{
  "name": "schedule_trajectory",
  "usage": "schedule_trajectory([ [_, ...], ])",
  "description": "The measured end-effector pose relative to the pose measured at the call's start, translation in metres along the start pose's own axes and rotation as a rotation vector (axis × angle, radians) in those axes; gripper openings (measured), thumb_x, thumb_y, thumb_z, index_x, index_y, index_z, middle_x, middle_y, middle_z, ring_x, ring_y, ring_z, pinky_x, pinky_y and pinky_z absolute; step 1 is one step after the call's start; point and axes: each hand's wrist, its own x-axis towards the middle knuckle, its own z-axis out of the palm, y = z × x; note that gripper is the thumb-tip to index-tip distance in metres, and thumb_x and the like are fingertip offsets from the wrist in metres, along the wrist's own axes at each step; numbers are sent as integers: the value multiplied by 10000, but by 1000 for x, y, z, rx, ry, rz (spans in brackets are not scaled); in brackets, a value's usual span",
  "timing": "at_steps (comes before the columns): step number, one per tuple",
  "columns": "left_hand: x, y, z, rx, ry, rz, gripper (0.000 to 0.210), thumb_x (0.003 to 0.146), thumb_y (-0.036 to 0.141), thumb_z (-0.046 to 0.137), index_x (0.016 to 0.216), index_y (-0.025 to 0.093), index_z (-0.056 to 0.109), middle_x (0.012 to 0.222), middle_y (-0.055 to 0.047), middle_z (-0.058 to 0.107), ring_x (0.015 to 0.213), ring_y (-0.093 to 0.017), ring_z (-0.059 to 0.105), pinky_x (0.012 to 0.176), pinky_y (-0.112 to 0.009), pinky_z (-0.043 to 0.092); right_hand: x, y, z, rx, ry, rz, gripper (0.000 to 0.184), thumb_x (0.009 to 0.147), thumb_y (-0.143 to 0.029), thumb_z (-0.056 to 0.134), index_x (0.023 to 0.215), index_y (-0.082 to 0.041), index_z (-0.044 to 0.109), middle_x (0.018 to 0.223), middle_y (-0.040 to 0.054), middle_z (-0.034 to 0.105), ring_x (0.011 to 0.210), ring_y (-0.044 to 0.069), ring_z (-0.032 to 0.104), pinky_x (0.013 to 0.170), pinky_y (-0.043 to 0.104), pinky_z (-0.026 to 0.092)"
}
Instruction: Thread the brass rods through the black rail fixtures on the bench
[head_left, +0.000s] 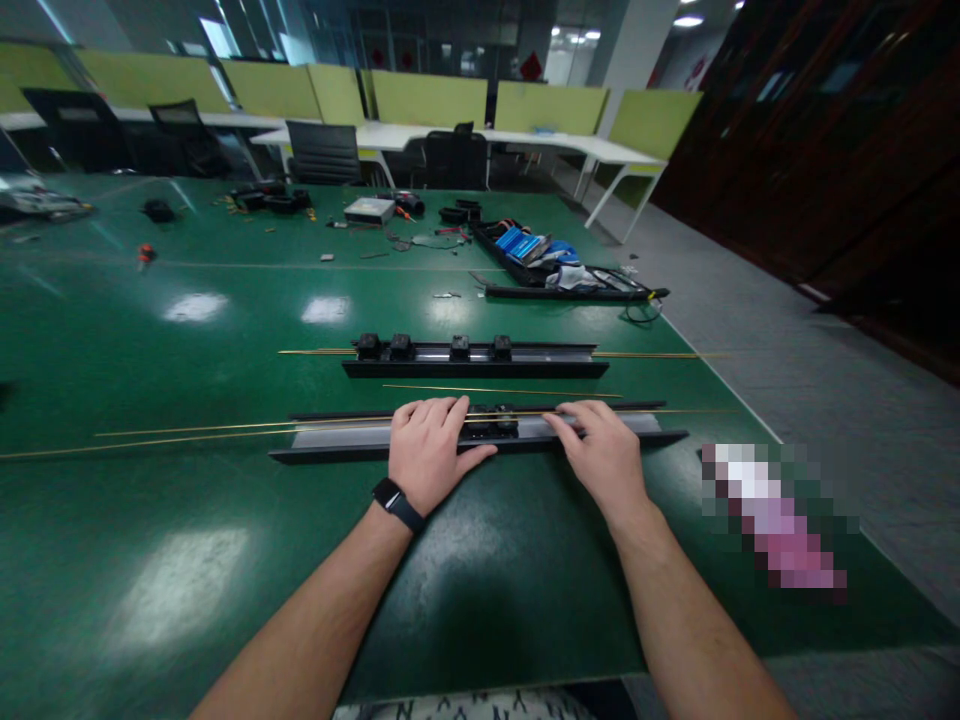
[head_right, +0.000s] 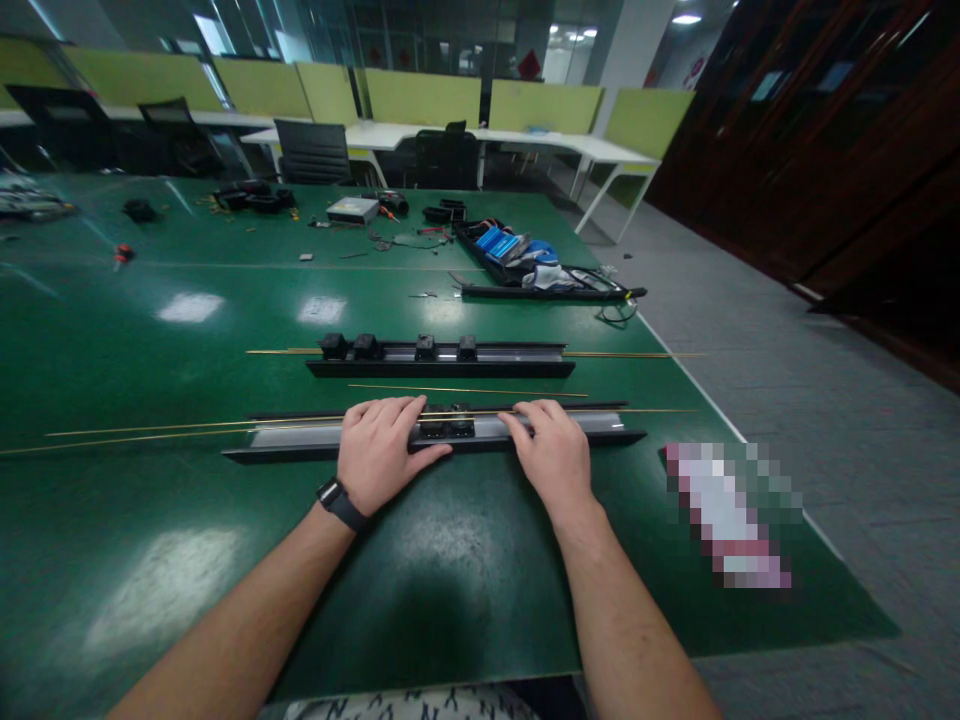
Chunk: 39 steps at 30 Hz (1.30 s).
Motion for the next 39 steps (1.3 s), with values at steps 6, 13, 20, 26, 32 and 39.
schedule_trajectory([
  [6, 0, 0, 0, -7, 2, -3, 651, 867, 669, 666, 1323, 205, 645, 1265, -145, 718, 1161, -330, 648, 997, -495, 391, 2, 7, -2, -32, -6, 19, 359, 991, -509, 576, 969, -215, 780, 987, 71, 751, 887, 218, 715, 832, 351, 537],
  [13, 0, 0, -1, -4, -2, -1, 657, 868, 667, 668, 1318, 189, 643, 1255, -136, 722, 1159, -317, 650, 995, -493, 397, 0, 2, -3, 12, 26, 37, 403, 908, -525, 684, 1126, -194, 755, 1125, 89, 740, 810, 200, 696, 856, 368, 552],
  [20, 1, 1, -2, -5, -5, -1, 652, 881, 669, 649, 1327, 194, 640, 1254, -148, 721, 1167, -327, 647, 1000, -500, 393, 0, 2, 1, -34, -5, 49, 419, 975, -573, 575, 1005, -211, 785, 1023, 82, 748, 878, 219, 705, 839, 348, 525],
  [26, 1, 1, -2, -9, -5, -5, 647, 875, 657, 664, 1330, 197, 640, 1268, -141, 718, 1166, -323, 646, 1004, -501, 394, 1, 4, -5, -39, 11, 68, 414, 966, -573, 586, 968, -210, 786, 993, 75, 744, 851, 211, 696, 825, 348, 524],
  [32, 0, 1, 0, -7, -2, -6, 658, 871, 663, 665, 1333, 196, 641, 1262, -146, 718, 1166, -330, 647, 1005, -500, 392, 0, 0, -5, 18, 16, 69, 458, 924, -578, 647, 1145, -190, 749, 1112, 88, 739, 786, 187, 675, 843, 355, 538],
  [39, 1, 1, 0, -9, -1, -3, 656, 873, 667, 661, 1329, 196, 637, 1268, -150, 717, 1171, -330, 646, 1001, -496, 388, 0, 1, 0, -42, 17, 62, 492, 968, -640, 545, 977, -210, 784, 995, 81, 745, 861, 214, 696, 828, 347, 516],
])
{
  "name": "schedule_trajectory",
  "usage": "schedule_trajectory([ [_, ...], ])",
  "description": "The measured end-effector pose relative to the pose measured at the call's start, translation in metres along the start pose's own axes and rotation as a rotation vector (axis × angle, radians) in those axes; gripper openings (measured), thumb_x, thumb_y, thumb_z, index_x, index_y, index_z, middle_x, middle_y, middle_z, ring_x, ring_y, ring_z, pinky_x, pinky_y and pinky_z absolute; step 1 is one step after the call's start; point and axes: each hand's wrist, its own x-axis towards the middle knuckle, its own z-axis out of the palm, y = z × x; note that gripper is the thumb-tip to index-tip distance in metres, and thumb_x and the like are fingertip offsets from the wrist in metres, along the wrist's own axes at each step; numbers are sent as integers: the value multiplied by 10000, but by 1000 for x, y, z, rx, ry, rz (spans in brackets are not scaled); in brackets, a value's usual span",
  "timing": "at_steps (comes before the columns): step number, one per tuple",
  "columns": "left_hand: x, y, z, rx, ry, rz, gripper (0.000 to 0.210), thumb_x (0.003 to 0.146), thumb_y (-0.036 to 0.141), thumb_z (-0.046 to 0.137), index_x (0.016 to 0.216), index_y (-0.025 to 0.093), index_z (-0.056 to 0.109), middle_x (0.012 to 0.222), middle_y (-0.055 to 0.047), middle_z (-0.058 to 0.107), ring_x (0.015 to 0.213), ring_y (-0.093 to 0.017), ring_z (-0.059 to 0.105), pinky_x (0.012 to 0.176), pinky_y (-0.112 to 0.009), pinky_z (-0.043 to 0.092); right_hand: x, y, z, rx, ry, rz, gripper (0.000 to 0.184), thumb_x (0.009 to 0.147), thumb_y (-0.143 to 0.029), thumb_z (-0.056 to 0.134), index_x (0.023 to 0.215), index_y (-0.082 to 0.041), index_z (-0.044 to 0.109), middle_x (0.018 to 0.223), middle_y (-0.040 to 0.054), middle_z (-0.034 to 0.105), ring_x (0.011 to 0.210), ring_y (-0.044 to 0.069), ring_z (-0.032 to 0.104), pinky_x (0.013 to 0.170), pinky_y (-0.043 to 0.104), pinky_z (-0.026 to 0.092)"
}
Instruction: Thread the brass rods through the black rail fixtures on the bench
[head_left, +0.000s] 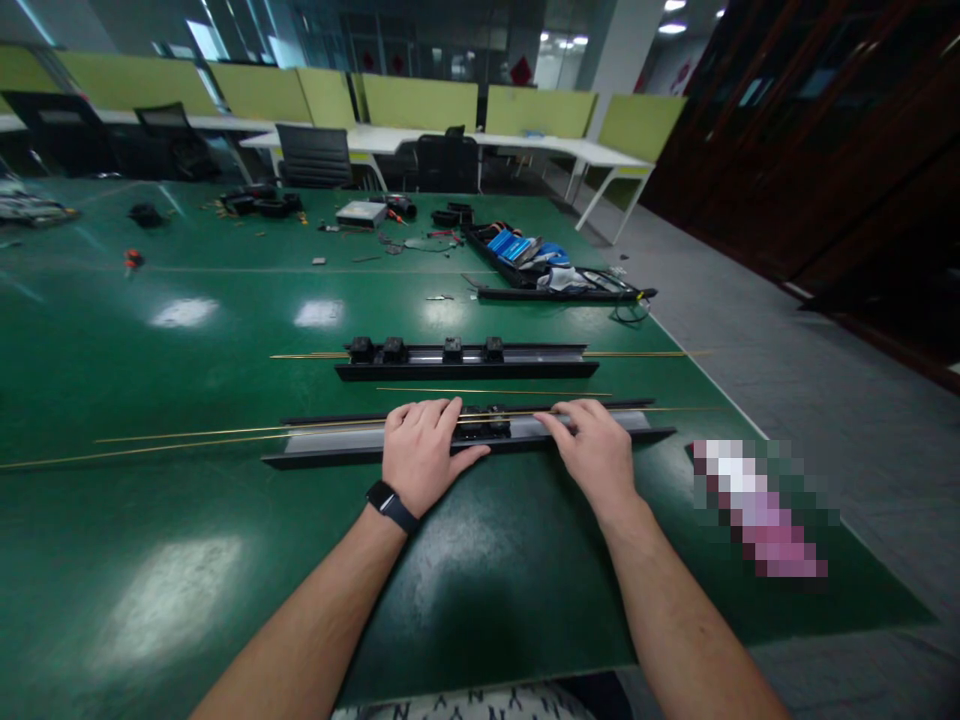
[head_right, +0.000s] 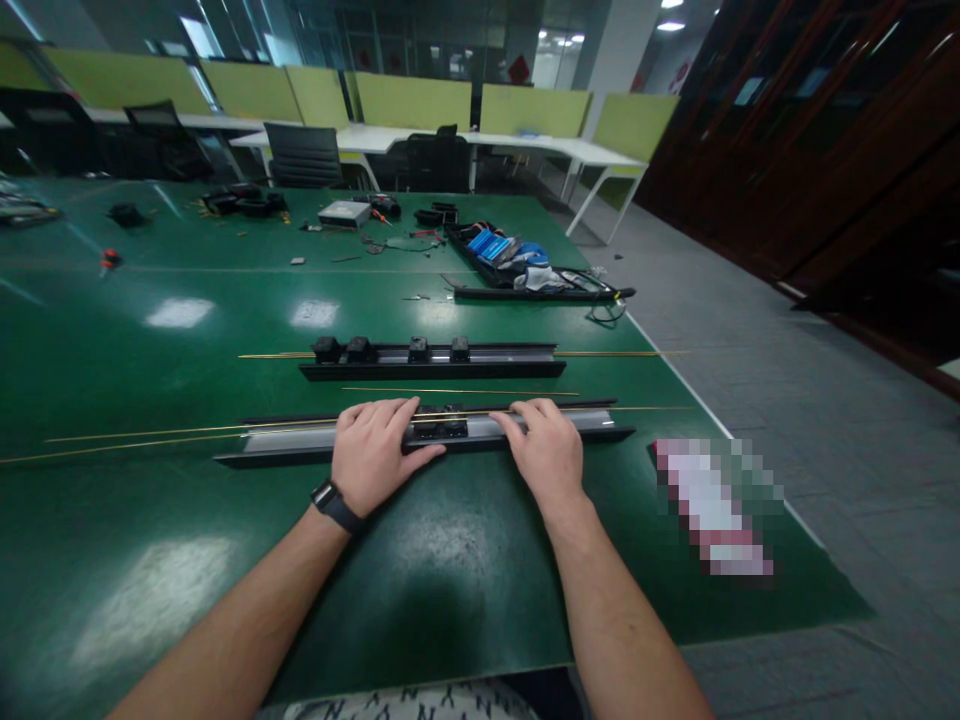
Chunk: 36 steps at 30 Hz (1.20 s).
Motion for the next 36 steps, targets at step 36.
schedule_trajectory([
  [36, 0, 0, -1, -3, -12, -4, 666, 875, 674, 653, 1331, 190, 638, 1278, -146, 713, 1167, -325, 643, 1010, -500, 385, -1, -1, 1, -5, 8, -15, 454, 970, -604, 569, 995, -209, 791, 990, 76, 745, 878, 219, 709, 829, 357, 528],
])
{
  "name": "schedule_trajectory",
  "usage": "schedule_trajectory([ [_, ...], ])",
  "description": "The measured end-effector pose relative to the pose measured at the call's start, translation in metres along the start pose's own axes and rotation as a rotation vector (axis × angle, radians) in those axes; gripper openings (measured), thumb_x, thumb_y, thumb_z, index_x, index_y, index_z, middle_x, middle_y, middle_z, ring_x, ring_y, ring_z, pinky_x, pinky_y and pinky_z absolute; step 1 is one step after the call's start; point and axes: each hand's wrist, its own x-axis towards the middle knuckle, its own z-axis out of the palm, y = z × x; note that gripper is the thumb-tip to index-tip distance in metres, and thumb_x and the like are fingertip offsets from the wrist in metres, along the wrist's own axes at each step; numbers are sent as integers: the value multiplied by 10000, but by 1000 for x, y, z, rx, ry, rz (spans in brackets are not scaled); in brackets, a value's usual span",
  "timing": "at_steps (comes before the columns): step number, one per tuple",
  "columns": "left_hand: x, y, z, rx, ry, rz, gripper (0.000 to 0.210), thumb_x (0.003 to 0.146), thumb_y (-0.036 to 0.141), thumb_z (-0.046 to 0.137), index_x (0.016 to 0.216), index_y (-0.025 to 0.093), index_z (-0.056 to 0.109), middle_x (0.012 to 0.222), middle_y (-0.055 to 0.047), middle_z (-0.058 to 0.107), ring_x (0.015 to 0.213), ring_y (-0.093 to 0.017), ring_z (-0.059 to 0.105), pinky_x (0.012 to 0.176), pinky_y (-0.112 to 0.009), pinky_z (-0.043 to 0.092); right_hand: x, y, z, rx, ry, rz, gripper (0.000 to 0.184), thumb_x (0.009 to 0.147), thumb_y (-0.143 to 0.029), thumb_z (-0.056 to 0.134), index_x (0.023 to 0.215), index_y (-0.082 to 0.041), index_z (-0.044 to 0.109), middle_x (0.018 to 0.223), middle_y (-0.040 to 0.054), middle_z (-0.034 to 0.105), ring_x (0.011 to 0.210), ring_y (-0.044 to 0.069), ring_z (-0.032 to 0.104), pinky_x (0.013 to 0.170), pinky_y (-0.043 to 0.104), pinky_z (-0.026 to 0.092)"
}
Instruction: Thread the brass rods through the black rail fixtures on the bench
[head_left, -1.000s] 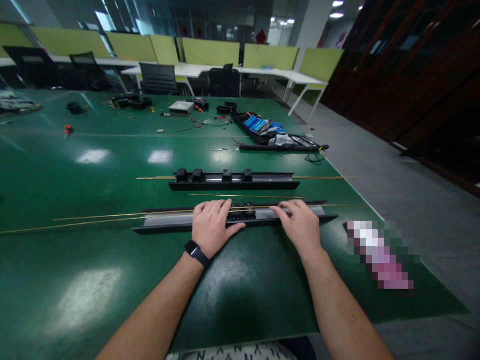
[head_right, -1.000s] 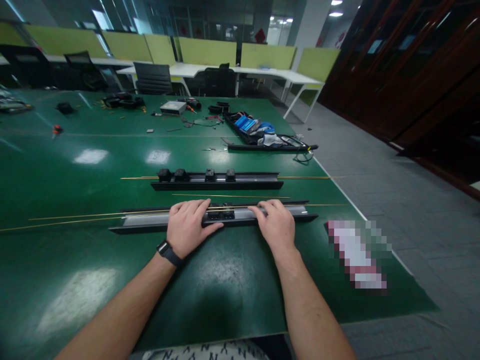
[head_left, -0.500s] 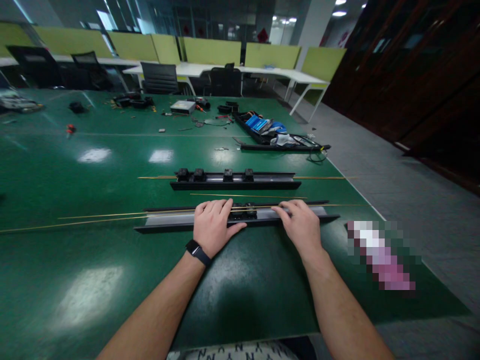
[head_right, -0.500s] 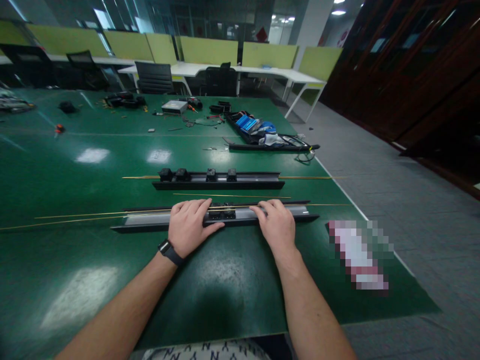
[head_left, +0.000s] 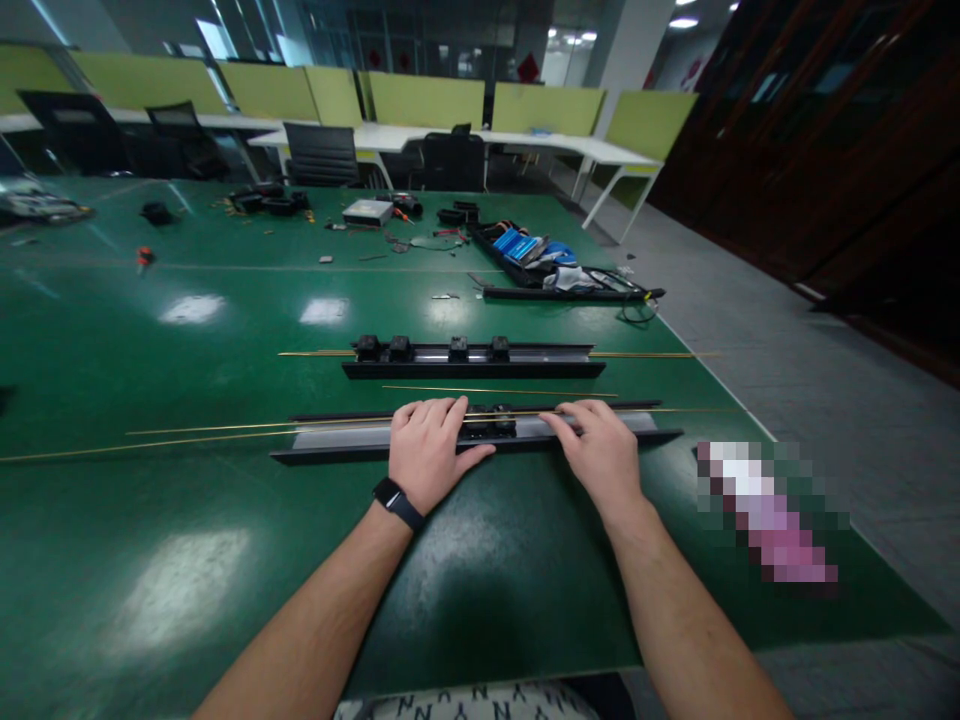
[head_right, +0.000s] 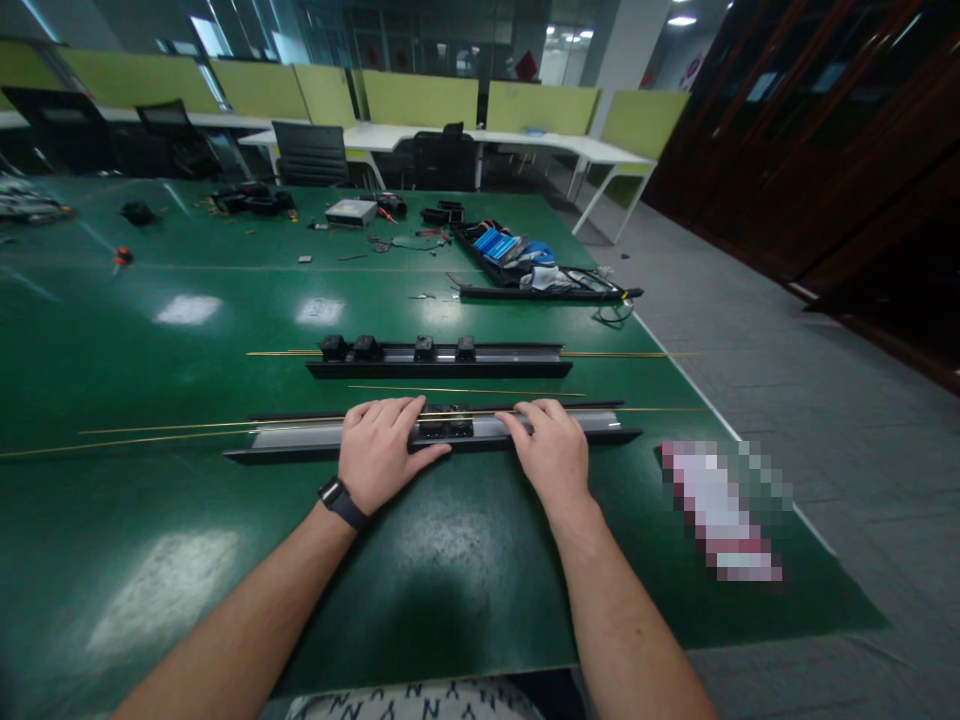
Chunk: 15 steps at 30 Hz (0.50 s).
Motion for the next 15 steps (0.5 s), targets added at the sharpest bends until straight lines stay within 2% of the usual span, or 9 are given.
schedule_trajectory([
  [6, 0, 0, 0, 2, 2, -2, 663, 876, 673, 651, 1337, 197, 636, 1282, -147, 711, 1180, -327, 637, 1011, -496, 388, 4, 11, -7, -14, 0, 20, 448, 958, -606, 581, 955, -211, 793, 990, 76, 738, 868, 217, 699, 822, 358, 530],
  [12, -1, 0, 2, -5, 8, -9, 668, 867, 673, 664, 1336, 198, 642, 1279, -147, 711, 1183, -328, 639, 1015, -494, 392, 1, 1, -7, 29, -13, 31, 539, 894, -602, 670, 1231, -184, 721, 1140, 103, 734, 751, 183, 675, 799, 362, 545],
  [15, 0, 0, 2, -4, 14, -3, 672, 861, 674, 671, 1333, 195, 645, 1271, -146, 715, 1176, -327, 643, 1012, -492, 397, -1, -3, -2, 21, -18, 1, 490, 928, -609, 632, 1152, -191, 754, 1095, 84, 742, 794, 188, 693, 807, 346, 537],
])
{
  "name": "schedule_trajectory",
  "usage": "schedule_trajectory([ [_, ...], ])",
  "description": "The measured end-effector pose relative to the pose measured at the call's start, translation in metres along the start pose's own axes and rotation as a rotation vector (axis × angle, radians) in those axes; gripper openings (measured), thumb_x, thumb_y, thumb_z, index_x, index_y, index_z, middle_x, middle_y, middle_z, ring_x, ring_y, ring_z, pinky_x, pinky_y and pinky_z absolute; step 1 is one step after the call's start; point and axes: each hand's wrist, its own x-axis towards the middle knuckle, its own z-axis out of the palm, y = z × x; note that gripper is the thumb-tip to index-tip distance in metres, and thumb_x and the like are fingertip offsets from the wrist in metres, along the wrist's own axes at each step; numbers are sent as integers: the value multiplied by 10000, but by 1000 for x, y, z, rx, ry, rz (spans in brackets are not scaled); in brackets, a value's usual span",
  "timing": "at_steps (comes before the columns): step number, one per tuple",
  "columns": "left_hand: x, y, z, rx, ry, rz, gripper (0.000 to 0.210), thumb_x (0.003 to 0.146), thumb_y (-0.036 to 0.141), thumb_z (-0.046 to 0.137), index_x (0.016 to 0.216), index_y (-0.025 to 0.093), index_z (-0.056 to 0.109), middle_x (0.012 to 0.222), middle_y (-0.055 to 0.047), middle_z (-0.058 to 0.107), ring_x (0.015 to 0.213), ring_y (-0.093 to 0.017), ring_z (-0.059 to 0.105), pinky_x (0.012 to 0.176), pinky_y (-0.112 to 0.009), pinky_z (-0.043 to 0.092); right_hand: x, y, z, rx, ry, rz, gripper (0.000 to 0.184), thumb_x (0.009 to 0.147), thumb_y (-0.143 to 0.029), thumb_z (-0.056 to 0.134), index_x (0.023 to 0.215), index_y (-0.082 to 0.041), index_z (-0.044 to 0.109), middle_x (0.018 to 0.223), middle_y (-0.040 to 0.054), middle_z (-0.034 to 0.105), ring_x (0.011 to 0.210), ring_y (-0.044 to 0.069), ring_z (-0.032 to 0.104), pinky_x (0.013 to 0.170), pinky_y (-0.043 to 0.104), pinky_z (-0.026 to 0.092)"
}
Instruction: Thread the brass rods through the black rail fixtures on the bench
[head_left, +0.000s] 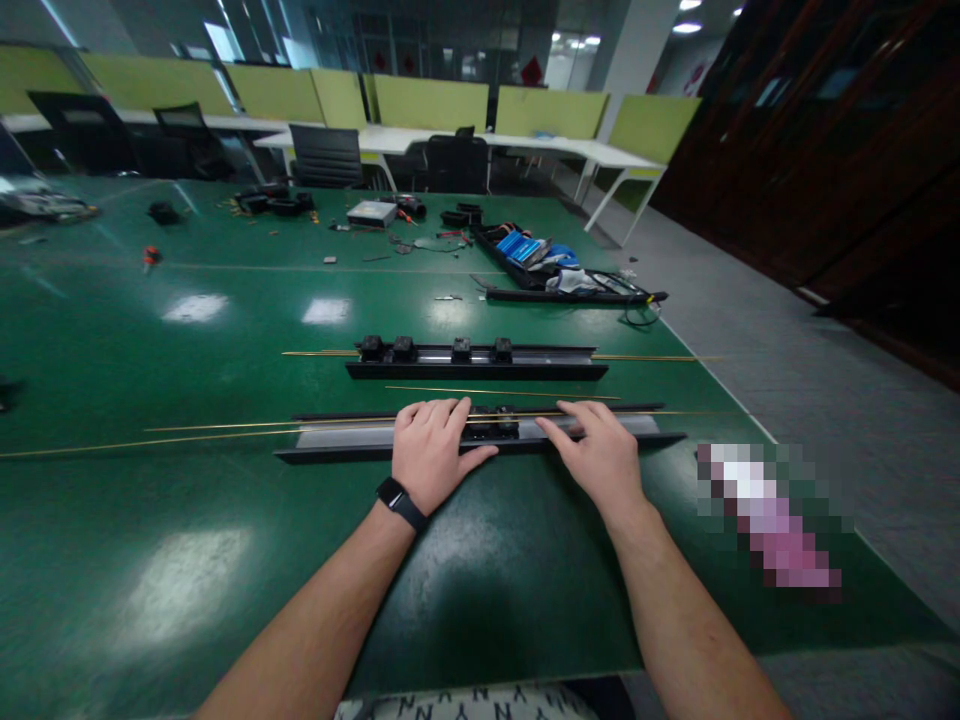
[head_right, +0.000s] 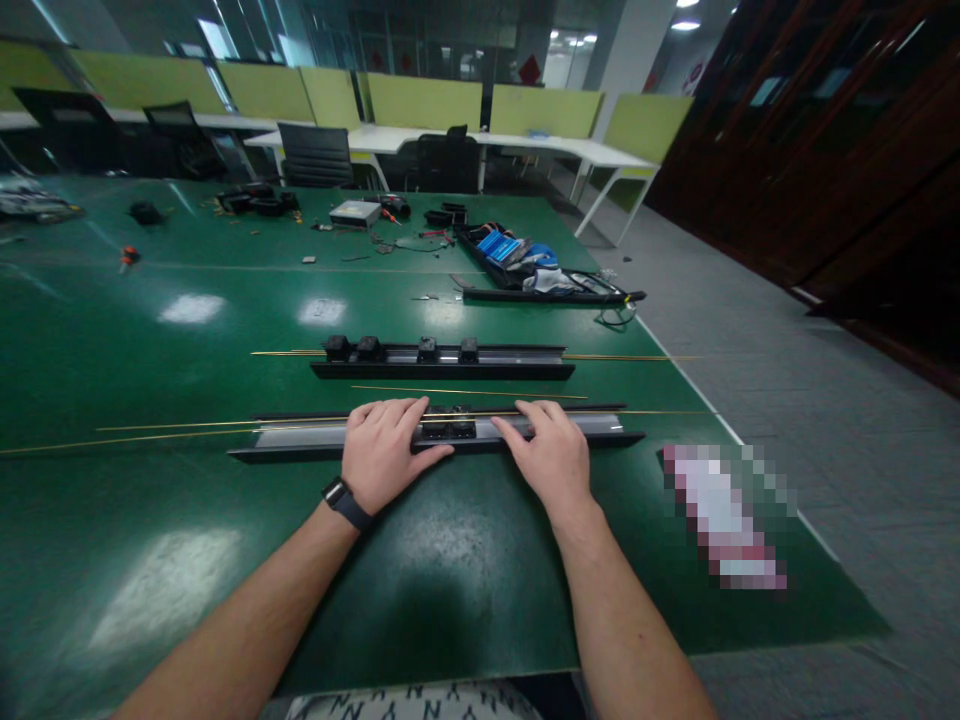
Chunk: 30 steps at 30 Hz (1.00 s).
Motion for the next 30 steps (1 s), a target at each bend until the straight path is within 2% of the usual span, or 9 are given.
schedule_trajectory([
  [3, 0, 0, 1, 7, 2, 4, 672, 860, 671, 675, 1331, 193, 645, 1266, -140, 717, 1171, -324, 646, 1005, -491, 402, 0, 2, 4, -26, 22, -32, 474, 972, -609, 565, 1039, -194, 786, 1033, 80, 747, 902, 216, 711, 829, 339, 525],
  [10, -1, 0, 0, 16, 5, 9, 672, 873, 681, 654, 1327, 186, 633, 1273, -135, 716, 1173, -314, 644, 1005, -491, 389, 4, 14, -3, -61, 28, -4, 457, 958, -610, 587, 976, -208, 803, 994, 71, 743, 880, 210, 707, 829, 340, 526],
  [12, -1, 0, 0, 15, 7, 9, 674, 872, 681, 657, 1327, 185, 633, 1271, -134, 717, 1172, -312, 644, 1005, -488, 388, 4, 12, -5, -46, 32, 4, 447, 940, -604, 615, 1003, -201, 797, 1029, 77, 746, 859, 206, 704, 839, 344, 532],
  [16, 0, 0, -1, 12, 7, 9, 676, 872, 680, 658, 1326, 179, 635, 1270, -134, 717, 1168, -310, 645, 1005, -487, 387, 1, 3, -1, -14, 9, -8, 513, 923, -618, 626, 1178, -190, 749, 1105, 97, 746, 822, 202, 697, 848, 361, 540],
  [20, 0, 0, 0, 7, 6, 4, 672, 871, 679, 658, 1323, 183, 638, 1266, -136, 717, 1172, -317, 644, 1005, -488, 388, -1, 2, 5, -11, 25, -39, 452, 981, -586, 557, 1052, -200, 782, 1037, 92, 751, 897, 216, 707, 852, 349, 533],
  [24, 0, 0, 0, 7, 1, 4, 668, 871, 670, 666, 1327, 183, 632, 1268, -137, 716, 1167, -314, 644, 1006, -489, 387, 3, 11, 2, -35, 38, -16, 428, 976, -576, 573, 974, -213, 799, 988, 74, 746, 873, 209, 705, 841, 345, 535],
  [27, 0, 0, -1, 6, 4, 3, 657, 873, 669, 662, 1324, 192, 637, 1273, -145, 714, 1172, -322, 643, 1004, -490, 388, 5, 15, -4, -38, 46, -11, 413, 950, -573, 613, 991, -206, 800, 1006, 78, 743, 888, 214, 703, 860, 353, 541],
  [30, 0, 0, -1, -1, 2, 5, 663, 871, 671, 663, 1326, 190, 639, 1270, -144, 716, 1171, -321, 644, 1004, -490, 391, 4, 10, -5, -28, 42, -14, 449, 910, -577, 665, 1109, -189, 776, 1092, 91, 739, 905, 217, 704, 866, 356, 549],
])
